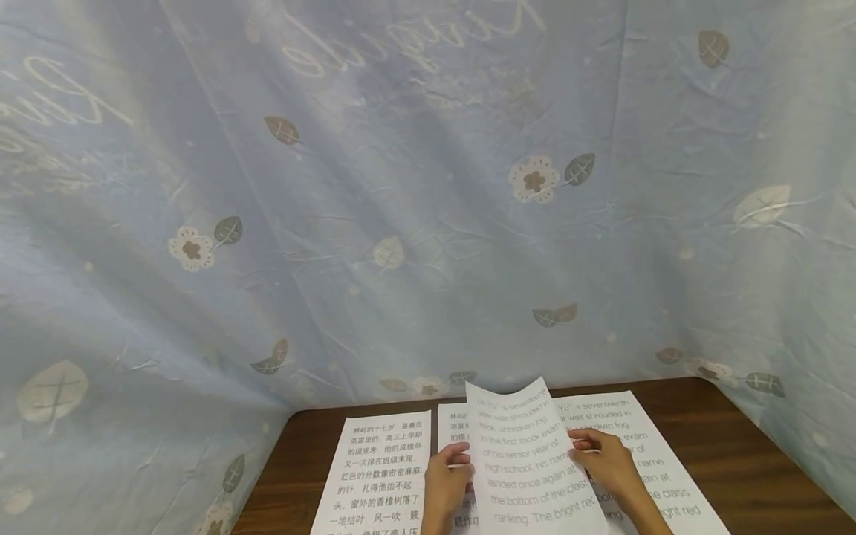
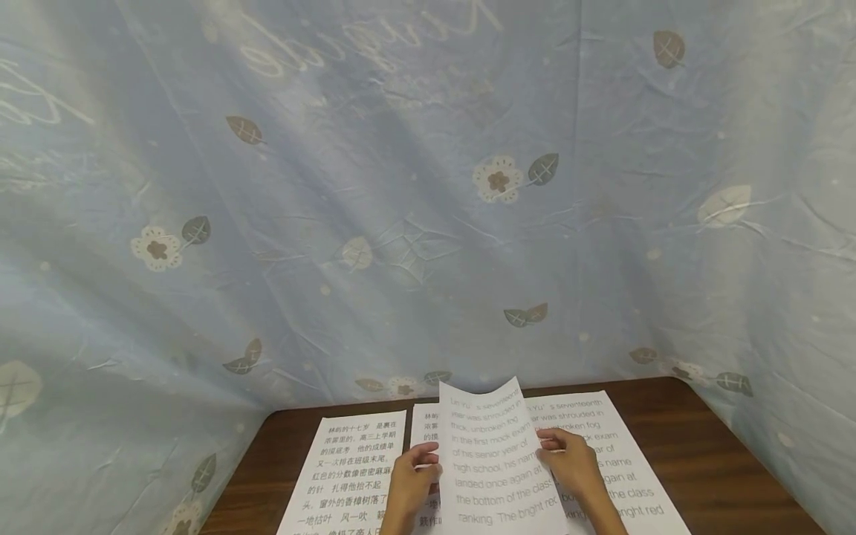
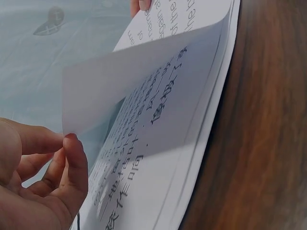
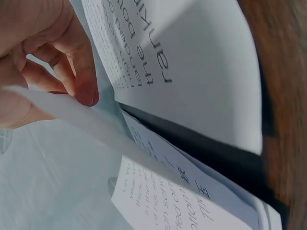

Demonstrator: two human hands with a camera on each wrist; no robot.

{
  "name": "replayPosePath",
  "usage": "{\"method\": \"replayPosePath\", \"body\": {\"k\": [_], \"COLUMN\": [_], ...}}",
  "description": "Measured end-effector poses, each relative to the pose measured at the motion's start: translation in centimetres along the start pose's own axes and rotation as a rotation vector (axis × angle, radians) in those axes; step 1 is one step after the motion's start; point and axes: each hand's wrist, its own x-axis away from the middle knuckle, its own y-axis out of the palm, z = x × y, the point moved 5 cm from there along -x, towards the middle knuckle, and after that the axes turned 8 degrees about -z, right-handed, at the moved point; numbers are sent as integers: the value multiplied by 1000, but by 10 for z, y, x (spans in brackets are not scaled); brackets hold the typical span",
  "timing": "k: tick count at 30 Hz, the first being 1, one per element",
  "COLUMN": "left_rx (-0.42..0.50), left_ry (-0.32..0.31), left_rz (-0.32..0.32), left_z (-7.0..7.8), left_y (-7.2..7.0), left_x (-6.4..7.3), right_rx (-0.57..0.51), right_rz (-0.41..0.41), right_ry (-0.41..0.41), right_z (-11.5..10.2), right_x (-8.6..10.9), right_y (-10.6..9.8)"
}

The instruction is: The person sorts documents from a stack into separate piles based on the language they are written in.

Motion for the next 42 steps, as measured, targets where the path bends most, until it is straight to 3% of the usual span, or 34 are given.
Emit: {"method": "replayPosePath", "body": {"k": [6, 12, 17, 42], "left_rx": [24, 34, 71, 128], "left_ry": [-10, -4, -10, -16], "left_rz": [-13, 3, -19, -48], "left_z": [-5, -1, 2, 7], "left_y": [8, 16, 27, 76], "left_x": [-1, 0, 2, 5], "right_rx": [-44, -51, -55, -4], "right_rz": [-17, -15, -14, 1], "right_ry": [26, 32, 49, 86], "right_z": [7, 10, 16, 38], "right_x": [2, 1, 0, 4], "right_y": [-8, -17, -23, -72]}}
